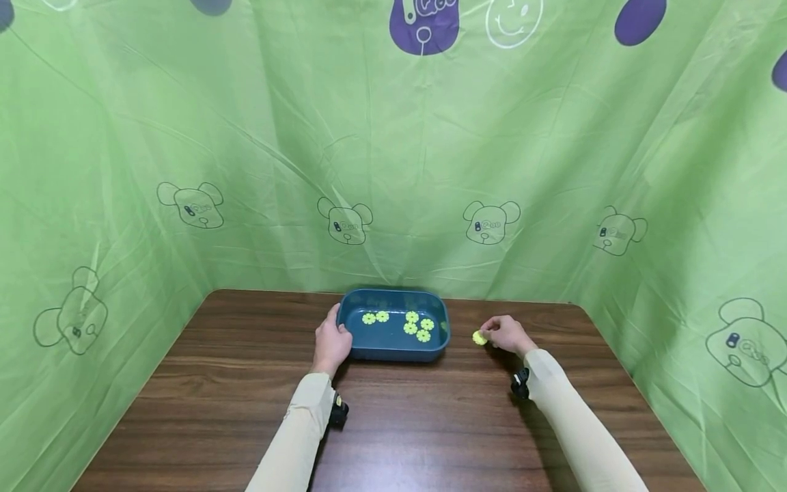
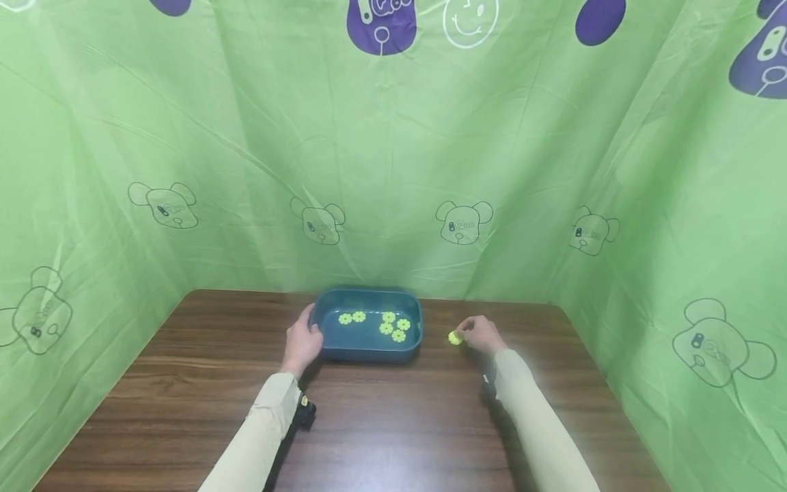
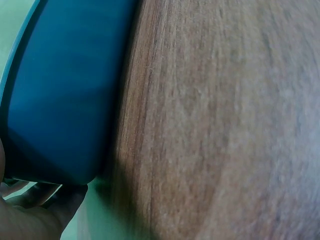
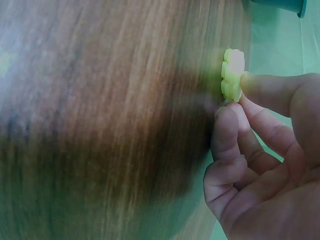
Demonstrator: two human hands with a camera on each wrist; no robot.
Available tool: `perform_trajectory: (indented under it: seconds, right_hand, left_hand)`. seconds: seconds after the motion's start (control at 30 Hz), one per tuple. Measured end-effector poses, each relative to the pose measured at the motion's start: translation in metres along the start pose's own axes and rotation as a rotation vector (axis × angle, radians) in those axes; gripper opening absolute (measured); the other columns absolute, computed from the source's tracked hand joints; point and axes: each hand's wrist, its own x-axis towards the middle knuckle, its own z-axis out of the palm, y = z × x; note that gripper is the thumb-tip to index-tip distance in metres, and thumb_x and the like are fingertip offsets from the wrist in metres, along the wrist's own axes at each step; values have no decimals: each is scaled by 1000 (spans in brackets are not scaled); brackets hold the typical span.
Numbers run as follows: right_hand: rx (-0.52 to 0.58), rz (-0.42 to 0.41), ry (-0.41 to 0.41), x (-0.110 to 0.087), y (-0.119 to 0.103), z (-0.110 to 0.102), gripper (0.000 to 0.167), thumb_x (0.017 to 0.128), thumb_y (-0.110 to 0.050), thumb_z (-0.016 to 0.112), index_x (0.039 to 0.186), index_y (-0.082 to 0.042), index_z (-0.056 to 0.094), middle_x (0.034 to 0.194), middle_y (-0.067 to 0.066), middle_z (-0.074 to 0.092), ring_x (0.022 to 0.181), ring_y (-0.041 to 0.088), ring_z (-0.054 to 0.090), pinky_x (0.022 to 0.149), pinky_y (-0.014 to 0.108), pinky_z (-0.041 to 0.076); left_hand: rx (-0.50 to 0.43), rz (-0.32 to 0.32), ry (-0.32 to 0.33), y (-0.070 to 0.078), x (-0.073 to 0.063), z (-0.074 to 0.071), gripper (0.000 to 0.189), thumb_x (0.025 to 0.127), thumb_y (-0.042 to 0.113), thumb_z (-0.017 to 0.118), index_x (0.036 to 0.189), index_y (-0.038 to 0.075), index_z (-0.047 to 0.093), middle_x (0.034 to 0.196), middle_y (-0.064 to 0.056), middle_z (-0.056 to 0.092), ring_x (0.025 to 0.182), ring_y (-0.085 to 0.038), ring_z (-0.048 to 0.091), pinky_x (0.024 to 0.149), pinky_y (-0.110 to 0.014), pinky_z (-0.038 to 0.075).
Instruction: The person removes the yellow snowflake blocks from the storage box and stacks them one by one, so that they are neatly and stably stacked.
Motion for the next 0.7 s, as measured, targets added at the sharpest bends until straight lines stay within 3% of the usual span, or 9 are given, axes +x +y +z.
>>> perform_trajectory:
  seconds: [0.7]
  right_hand:
    - [-37,5,6,-4,-6,1,15,98,-16,64,99,-3,72,87,8,70,71,16,61,63,27,50]
  left_hand:
    - [1,-2,-5,-2,1,1,57,96,2,46,153,5,42,146,-27,53,135,-43,51,111,-55,43]
